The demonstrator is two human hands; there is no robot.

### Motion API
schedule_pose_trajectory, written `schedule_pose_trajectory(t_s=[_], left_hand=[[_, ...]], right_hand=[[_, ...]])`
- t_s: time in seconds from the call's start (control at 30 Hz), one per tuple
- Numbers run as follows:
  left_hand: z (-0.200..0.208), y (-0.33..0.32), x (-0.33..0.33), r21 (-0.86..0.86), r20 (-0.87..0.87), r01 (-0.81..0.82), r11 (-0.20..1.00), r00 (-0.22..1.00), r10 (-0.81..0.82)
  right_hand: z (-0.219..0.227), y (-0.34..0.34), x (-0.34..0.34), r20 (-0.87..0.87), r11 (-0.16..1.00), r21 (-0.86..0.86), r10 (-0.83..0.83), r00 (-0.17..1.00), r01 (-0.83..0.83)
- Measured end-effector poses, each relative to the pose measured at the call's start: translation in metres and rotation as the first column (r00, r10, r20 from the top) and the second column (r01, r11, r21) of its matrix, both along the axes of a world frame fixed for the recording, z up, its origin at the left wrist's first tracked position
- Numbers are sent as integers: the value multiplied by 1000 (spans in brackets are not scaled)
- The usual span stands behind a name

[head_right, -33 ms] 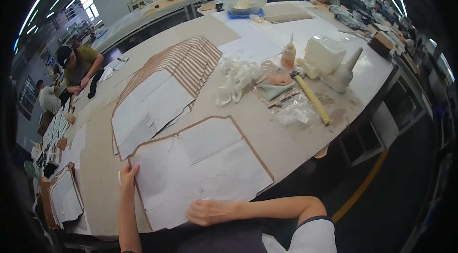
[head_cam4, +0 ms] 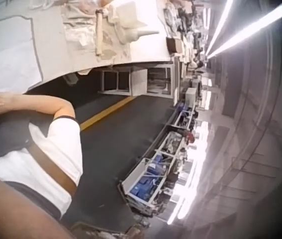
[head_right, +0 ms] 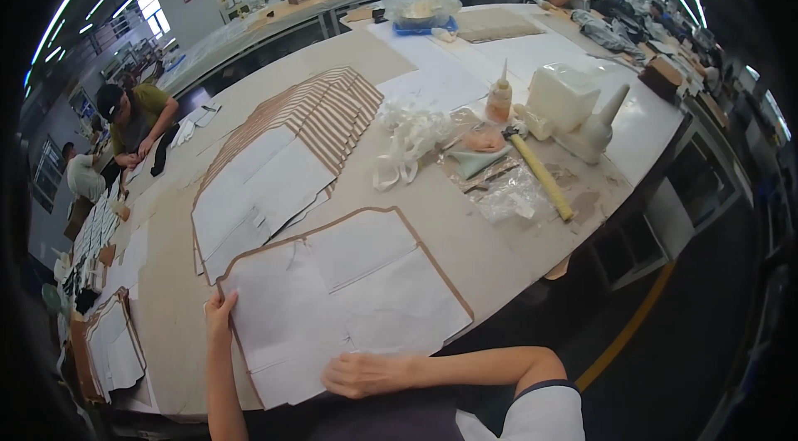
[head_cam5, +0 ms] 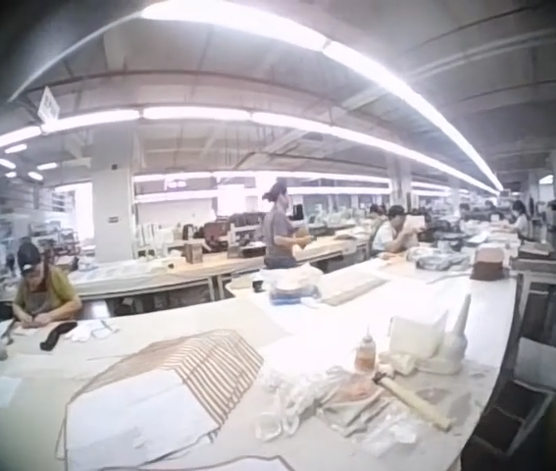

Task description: Applying adhesive strips to leather panels and stacking them as part of a manufacturing process.

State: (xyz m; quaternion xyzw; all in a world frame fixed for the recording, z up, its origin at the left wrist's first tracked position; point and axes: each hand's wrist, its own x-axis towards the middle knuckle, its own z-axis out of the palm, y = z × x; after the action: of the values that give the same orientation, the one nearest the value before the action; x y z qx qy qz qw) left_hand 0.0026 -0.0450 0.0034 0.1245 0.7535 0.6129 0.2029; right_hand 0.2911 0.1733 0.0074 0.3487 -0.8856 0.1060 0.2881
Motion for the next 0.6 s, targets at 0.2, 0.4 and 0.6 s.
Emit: schedule_pose_trajectory(t_s=[0.2,0.4,0.6], left_hand=[[-17,-47,-20,-167,4,37,985,999,-37],[-38,-93,-68,-464,-87,2,886,995,-48],[5,14,-54,-565,-667,-255,785,700,-253]], right_hand=[[2,14,12,242,889,-456,161,957,-34],[168,116,50,-106,791,-602,-212,971,107],[215,149,70,-451,991,-23,-128,884,131]])
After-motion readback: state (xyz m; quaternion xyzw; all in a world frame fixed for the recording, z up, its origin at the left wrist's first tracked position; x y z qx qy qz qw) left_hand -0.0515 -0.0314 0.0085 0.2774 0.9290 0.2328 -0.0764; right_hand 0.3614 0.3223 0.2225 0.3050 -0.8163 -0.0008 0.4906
